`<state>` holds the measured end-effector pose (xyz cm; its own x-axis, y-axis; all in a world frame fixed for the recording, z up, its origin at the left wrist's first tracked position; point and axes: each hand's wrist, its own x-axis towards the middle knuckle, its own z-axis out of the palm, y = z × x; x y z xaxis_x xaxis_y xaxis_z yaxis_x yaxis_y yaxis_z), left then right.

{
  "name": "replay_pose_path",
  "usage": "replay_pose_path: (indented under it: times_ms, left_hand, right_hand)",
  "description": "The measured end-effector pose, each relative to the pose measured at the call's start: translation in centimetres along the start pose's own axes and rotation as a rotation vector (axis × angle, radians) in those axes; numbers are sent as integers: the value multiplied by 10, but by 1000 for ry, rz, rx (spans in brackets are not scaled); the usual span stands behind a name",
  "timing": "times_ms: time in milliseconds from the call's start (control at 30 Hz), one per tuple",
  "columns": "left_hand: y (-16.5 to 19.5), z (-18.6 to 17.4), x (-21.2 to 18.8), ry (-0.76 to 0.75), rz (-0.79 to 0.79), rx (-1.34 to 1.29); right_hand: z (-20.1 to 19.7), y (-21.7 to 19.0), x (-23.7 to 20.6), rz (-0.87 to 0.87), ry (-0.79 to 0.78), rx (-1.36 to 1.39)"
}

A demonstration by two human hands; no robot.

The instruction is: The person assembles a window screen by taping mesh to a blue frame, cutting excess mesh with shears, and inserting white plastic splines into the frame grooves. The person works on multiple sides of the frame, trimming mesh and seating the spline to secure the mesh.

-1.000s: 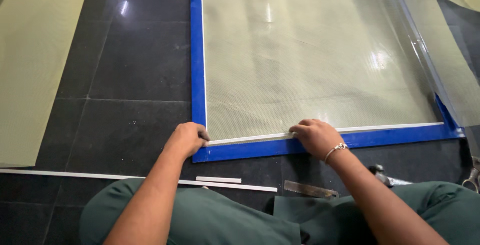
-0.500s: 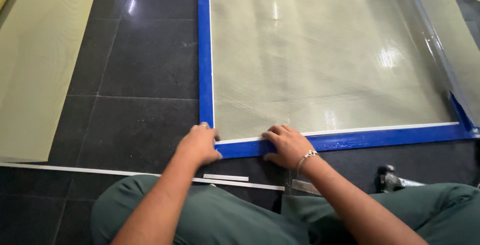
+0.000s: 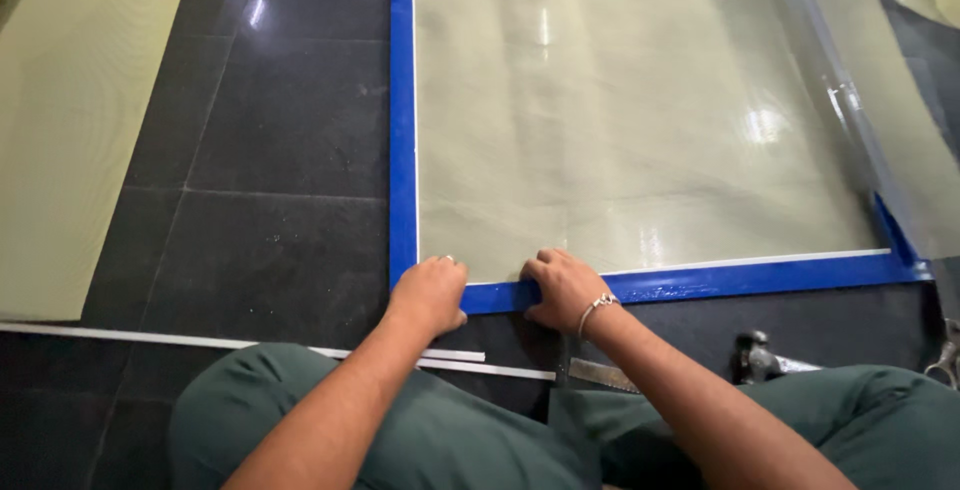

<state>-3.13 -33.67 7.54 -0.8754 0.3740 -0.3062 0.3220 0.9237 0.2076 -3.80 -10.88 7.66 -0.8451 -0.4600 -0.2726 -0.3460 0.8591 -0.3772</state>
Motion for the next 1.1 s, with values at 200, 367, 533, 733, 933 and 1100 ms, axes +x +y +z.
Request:
replay_pose_path:
  times_ms: [200, 367, 533, 733, 933, 1100]
  left_hand:
    - [-7, -19, -13, 14, -134, 5]
    - [-24, -31, -20, -59, -92, 231]
    - [-27, -24, -16, -133, -36, 274]
    - [-23, -29, -15, -222, -49, 244]
    - [-23, -41, -24, -196, -169, 268]
    - [-34, -51, -35, -111, -382, 385]
  right_hand:
    - [-15, 34, -30, 103, 13, -82]
    - [-26, 63, -51, 171, 88, -176]
    - [-18, 68, -51, 149, 142, -164]
    - [-20, 73, -54, 92, 153, -164]
    - [-25, 85, -58, 130, 123, -119]
    - [-47, 128, -79, 157, 83, -171]
